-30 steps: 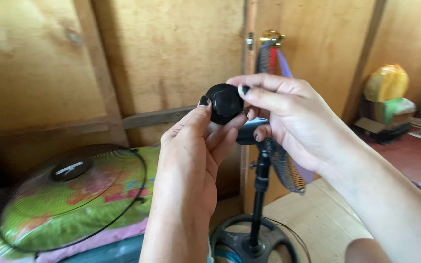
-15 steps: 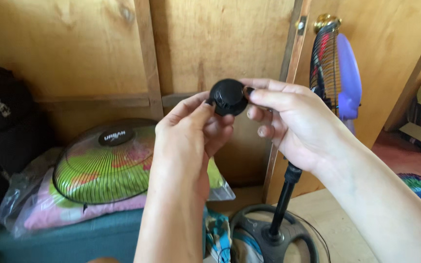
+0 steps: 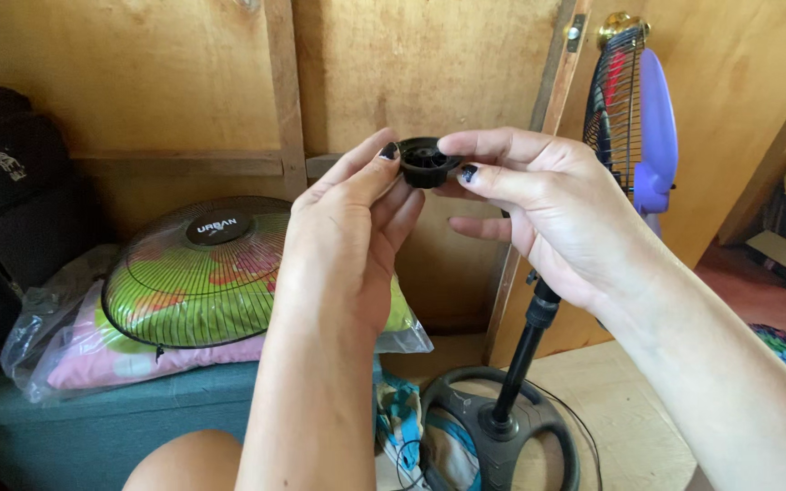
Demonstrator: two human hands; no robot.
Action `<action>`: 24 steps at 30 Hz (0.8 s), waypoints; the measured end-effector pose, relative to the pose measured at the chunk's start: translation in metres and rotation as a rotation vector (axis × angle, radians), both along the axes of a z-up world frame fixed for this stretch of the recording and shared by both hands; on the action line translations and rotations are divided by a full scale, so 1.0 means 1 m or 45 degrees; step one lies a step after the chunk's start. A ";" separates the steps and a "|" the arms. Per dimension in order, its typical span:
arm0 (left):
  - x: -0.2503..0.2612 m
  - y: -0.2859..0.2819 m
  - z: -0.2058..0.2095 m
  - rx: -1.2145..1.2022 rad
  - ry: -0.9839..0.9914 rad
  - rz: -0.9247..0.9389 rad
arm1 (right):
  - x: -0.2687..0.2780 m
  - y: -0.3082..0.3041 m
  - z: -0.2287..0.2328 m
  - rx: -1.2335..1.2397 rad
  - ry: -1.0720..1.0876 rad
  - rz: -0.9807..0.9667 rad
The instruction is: The person assembles a standing fan by attaching the purple fan blade to the motor shaft, securing it with a nut, and then attaching the front protective cage. The person repeatedly removes and reattaches the blade and cage during the process.
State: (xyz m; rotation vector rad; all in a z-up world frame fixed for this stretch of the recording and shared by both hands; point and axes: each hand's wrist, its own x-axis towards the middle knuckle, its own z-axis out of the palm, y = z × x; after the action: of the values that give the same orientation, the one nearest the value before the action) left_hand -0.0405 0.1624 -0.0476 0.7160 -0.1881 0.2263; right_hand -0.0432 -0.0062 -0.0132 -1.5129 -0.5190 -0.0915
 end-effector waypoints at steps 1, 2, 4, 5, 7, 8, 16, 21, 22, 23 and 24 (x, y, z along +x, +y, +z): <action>0.000 -0.002 -0.001 0.008 -0.021 -0.007 | -0.001 -0.002 0.000 -0.011 -0.018 -0.005; 0.000 -0.004 -0.002 0.016 -0.042 -0.013 | -0.002 -0.004 0.000 -0.022 -0.036 -0.010; 0.002 -0.009 -0.004 0.038 -0.063 -0.017 | -0.003 -0.008 0.000 -0.048 -0.065 -0.030; 0.003 -0.013 -0.005 0.049 -0.061 -0.016 | -0.004 -0.012 0.000 -0.065 -0.073 -0.048; 0.005 -0.023 -0.008 0.090 -0.049 -0.010 | -0.004 -0.020 -0.001 -0.083 -0.077 -0.071; 0.005 -0.028 -0.009 0.120 -0.041 -0.006 | -0.005 -0.024 -0.001 -0.084 -0.073 -0.078; 0.005 -0.086 -0.001 0.276 -0.053 -0.102 | -0.018 -0.069 0.000 -0.012 -0.041 -0.311; 0.005 -0.141 0.006 0.507 -0.206 -0.105 | -0.025 -0.114 -0.005 0.067 -0.218 -0.349; 0.007 -0.151 0.008 0.577 -0.226 -0.120 | -0.025 -0.125 -0.006 0.101 -0.170 -0.408; 0.010 -0.161 0.010 0.647 -0.244 -0.136 | -0.026 -0.137 -0.006 0.135 -0.118 -0.467; 0.013 -0.171 0.010 0.716 -0.264 -0.152 | -0.025 -0.149 -0.006 0.170 -0.066 -0.527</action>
State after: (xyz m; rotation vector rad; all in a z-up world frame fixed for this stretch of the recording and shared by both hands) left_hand -0.0276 -0.0081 -0.0372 1.2358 -0.5027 0.1317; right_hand -0.0686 -0.1554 -0.0196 -1.4704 -0.2290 -0.4788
